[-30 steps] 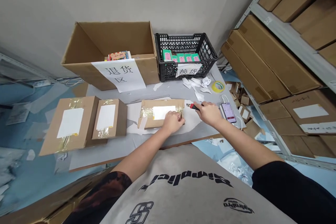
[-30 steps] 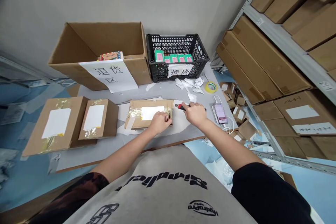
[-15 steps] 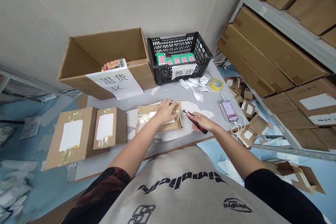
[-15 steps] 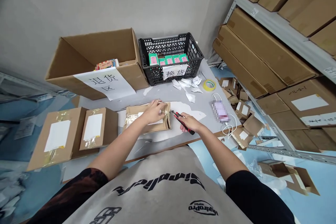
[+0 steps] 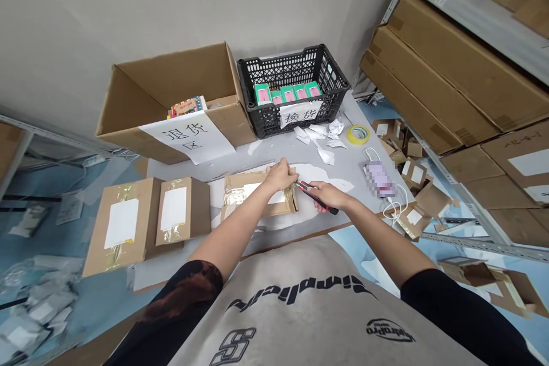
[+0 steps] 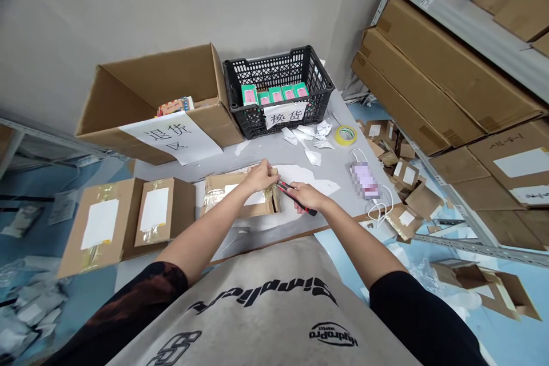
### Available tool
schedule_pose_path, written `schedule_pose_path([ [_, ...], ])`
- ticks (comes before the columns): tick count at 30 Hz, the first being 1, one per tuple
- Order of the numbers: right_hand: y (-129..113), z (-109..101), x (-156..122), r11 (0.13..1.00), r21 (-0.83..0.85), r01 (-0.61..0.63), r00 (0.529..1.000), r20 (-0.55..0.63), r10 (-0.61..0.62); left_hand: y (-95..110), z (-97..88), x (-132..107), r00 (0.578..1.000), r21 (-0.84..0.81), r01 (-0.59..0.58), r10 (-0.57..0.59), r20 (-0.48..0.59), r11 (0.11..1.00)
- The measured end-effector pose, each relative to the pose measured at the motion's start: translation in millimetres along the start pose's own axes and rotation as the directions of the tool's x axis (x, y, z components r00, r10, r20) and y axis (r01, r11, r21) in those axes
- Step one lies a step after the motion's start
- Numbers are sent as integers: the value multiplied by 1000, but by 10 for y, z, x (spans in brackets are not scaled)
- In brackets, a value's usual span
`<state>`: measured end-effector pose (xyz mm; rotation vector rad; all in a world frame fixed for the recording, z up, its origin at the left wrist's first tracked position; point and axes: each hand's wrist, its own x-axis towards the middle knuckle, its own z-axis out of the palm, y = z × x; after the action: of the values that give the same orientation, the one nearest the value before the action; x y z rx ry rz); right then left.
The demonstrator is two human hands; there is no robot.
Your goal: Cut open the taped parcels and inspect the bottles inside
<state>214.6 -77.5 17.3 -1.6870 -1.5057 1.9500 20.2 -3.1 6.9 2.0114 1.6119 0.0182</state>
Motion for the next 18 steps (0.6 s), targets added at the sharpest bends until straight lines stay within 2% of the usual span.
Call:
schedule_pose_path([
  [2,-18,-30,6,999,-44,-5,1000,14,6,16,13,44,1000,13,27,-27,-3,1000],
  [5,-22,-55,18,998,-65,-12,999,29,14,28,-2,37,999,68,-5,7,-31,998],
  [8,-7,-45,40,998,-63,-23,999,24,24,71,-37,-43,984,231,-83,116,-133,969],
  [10,-1,-25,54,998,-65,-15,1000,15,16,110,-58,-100,982,335,-68,122,-142,940],
  [12,-4,-3,62,997,-71,6,1000,8,-5,131,-79,-127,997,369,-14,43,-71,929],
  [14,-15,16,61,998,-68,16,1000,3,-16,119,-110,-115,998,359,-29,8,60,933],
  [16,-28,32,55,999,-43,10,1000,7,-10,78,-152,-78,985,336,-105,50,167,936],
  [18,-36,42,49,1000,4,-2,1000,21,2,24,-195,-39,970,327,-174,105,218,929],
])
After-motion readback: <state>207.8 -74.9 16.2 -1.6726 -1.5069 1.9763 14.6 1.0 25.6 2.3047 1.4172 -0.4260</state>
